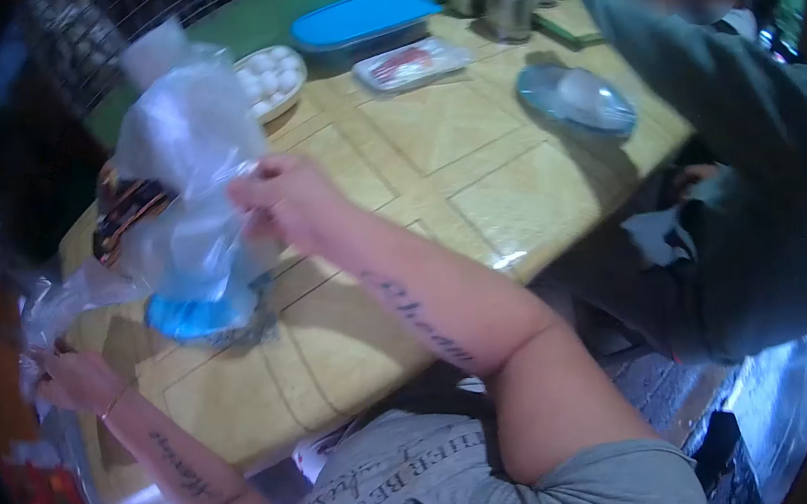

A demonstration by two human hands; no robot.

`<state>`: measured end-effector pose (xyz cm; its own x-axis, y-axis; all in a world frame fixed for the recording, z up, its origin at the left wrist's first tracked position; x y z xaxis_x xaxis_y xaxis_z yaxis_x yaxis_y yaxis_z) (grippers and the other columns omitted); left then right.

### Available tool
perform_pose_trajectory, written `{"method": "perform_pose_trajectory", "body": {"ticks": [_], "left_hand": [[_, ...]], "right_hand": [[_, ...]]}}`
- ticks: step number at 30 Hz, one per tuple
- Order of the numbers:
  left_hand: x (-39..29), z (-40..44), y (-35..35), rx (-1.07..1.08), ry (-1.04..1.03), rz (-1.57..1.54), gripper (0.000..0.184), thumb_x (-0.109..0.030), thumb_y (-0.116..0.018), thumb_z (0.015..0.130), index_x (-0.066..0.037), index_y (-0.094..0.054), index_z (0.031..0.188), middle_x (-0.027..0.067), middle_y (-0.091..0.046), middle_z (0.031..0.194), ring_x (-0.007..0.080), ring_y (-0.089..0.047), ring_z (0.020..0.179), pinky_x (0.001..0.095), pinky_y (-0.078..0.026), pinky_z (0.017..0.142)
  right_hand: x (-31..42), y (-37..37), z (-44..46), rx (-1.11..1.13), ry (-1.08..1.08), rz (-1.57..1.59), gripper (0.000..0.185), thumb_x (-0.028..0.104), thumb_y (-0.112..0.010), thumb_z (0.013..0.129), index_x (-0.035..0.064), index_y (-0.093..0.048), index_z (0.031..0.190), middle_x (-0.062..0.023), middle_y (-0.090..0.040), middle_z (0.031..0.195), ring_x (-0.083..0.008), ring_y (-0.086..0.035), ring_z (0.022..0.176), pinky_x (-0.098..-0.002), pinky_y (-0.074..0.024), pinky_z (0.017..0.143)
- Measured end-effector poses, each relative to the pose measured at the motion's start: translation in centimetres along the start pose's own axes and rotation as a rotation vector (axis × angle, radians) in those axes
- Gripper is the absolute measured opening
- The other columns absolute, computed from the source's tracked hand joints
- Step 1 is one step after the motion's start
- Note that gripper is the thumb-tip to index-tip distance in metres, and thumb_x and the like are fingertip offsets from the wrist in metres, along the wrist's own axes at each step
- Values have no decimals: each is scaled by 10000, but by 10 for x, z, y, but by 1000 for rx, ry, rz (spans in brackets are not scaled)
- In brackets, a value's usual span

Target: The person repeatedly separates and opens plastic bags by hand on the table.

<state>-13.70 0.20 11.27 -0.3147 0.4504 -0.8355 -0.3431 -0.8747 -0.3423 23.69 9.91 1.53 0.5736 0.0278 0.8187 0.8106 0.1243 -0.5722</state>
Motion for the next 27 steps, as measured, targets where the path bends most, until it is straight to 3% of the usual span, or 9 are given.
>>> {"method": "perform_pose_trajectory", "body": {"ticks": [3, 5, 6, 9, 12, 15, 18, 22, 27], "left_hand": [[-27, 8, 14, -60, -510, 423, 290, -188, -627, 930, 53, -559, 1077, 182, -631, 1042, 287, -612, 938, 375, -496, 811], [20, 15, -25, 395, -798, 553, 265, -204, -649, 909, 25, -581, 1023, 163, -626, 955, 291, -601, 892, 393, -483, 788], [29, -22, -52, 606, -693, 401, 231, -199, -656, 885, 1, -587, 979, 131, -629, 931, 274, -601, 886, 400, -477, 765], [83, -119, -81, 1679, 0, 563, 275, -160, -678, 814, 2, -598, 1021, 152, -659, 960, 248, -631, 876, 389, -491, 777], [46, -124, -85, 1499, -353, 482, 286, -141, -718, 776, 0, -602, 997, 116, -657, 875, 202, -636, 816, 366, -496, 758], [1, -88, -74, 1001, -429, 313, 282, -121, -767, 745, -3, -604, 942, 90, -657, 839, 160, -627, 764, 332, -501, 724], [-17, -114, -70, 1117, -205, 71, 264, -104, -787, 747, -4, -616, 922, 73, -663, 839, 144, -621, 727, 304, -504, 691], [-18, -179, -76, 1506, -12, 67, 183, -79, -762, 783, -5, -622, 876, 24, -629, 746, 104, -589, 694, 262, -490, 653], [24, -144, -85, 1379, 342, -90, 91, -36, -706, 836, -30, -615, 829, -23, -609, 738, 59, -541, 660, 205, -443, 620]], "right_hand": [[9, 4, 1, -28, 25, 40, 172, 131, -691, 882, 6, -627, 983, -58, -640, 866, -163, -639, 664, -299, -545, 577], [10, -2, -1, 12, 20, 49, 156, 95, -680, 884, -9, -625, 986, -71, -647, 872, -166, -649, 709, -299, -553, 619], [9, -5, -2, 21, 18, 45, 148, 77, -675, 885, -17, -624, 988, -77, -650, 875, -168, -653, 731, -299, -557, 641], [8, -11, -6, 46, 24, 7, 126, 18, -664, 875, -29, -621, 984, -106, -661, 913, -177, -663, 782, -302, -559, 677], [3, -10, -6, 39, 33, -55, 112, -1, -681, 854, -27, -624, 947, -107, -672, 895, -182, -670, 762, -299, -558, 677], [4, -17, -9, 45, 77, -167, 94, 11, -709, 835, -15, -633, 883, -88, -675, 816, -173, -667, 715, -287, -551, 677], [-2, -31, -16, 33, 67, -284, 120, 47, -743, 820, -5, -635, 828, -74, -667, 740, -159, -653, 670, -271, -537, 662], [-24, -49, -20, 278, 133, -304, 169, 109, -754, 831, 5, -625, 797, -68, -657, 723, -154, -638, 656, -275, -526, 640], [-15, -57, -26, 384, 170, -67, 234, 187, -736, 854, 37, -583, 759, -79, -654, 750, -164, -643, 651, -296, -530, 617]]}}
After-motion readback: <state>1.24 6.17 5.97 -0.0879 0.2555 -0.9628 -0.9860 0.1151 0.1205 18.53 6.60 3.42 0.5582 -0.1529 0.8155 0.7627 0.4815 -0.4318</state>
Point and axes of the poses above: each hand's wrist, its own z-axis towards the middle knuckle, its own y-axis out of the back of the hand, x = y × z, the point moved 8 cm from there along z, towards the middle knuckle
